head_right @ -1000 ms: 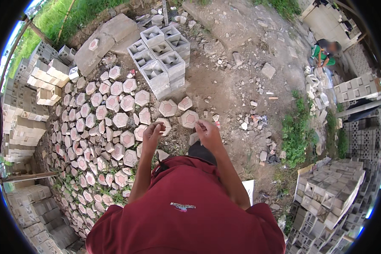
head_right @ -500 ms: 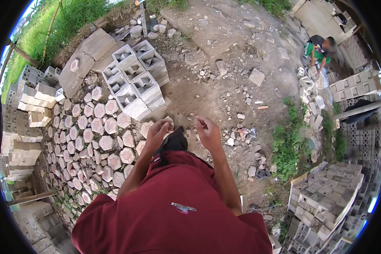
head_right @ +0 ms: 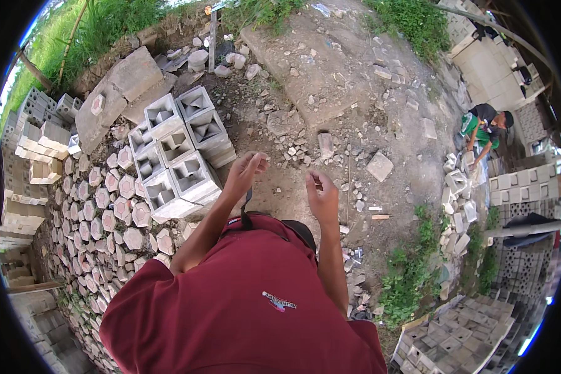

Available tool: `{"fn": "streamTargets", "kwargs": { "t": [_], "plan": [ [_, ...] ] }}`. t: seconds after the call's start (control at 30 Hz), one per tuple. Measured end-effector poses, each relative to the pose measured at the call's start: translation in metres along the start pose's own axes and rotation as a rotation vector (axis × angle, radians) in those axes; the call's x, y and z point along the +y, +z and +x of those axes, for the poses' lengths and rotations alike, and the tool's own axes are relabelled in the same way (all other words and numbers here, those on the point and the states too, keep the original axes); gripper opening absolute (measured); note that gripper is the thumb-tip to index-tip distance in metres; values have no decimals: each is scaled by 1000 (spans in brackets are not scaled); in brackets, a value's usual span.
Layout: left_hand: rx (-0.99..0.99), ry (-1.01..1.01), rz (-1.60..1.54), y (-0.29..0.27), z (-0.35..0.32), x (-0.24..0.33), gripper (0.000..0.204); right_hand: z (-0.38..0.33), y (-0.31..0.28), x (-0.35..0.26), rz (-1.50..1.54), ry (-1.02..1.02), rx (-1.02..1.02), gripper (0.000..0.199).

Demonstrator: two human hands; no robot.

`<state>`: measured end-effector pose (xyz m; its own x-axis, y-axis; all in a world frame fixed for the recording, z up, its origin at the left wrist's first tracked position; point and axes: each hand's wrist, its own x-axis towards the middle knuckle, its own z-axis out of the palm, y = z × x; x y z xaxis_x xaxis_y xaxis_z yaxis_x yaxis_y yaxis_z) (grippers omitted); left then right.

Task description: The person stacks hollow concrete blocks by picking them up from the ground and placing them onto an existing pile, aligning them vertically.

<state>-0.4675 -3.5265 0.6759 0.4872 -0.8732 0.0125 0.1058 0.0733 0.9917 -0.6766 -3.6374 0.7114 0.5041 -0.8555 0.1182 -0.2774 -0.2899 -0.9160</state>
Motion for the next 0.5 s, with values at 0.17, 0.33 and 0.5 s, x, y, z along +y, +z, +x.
{"fn": "streamTargets", "kwargs": {
  "t": [0.17, 0.33, 0.5],
  "plan": [
    [-43, 14, 130, 13, 94, 35, 30, 117, -3, 20, 110, 79, -78, 31],
    [195, -11, 177, -17, 156, -11, 29, 232, 14, 60, 111, 60, -245, 32],
    [516, -178, 112, -35, 188, -41, 27, 341, 37, 87, 145, 58, -396, 30]
  ]
}}
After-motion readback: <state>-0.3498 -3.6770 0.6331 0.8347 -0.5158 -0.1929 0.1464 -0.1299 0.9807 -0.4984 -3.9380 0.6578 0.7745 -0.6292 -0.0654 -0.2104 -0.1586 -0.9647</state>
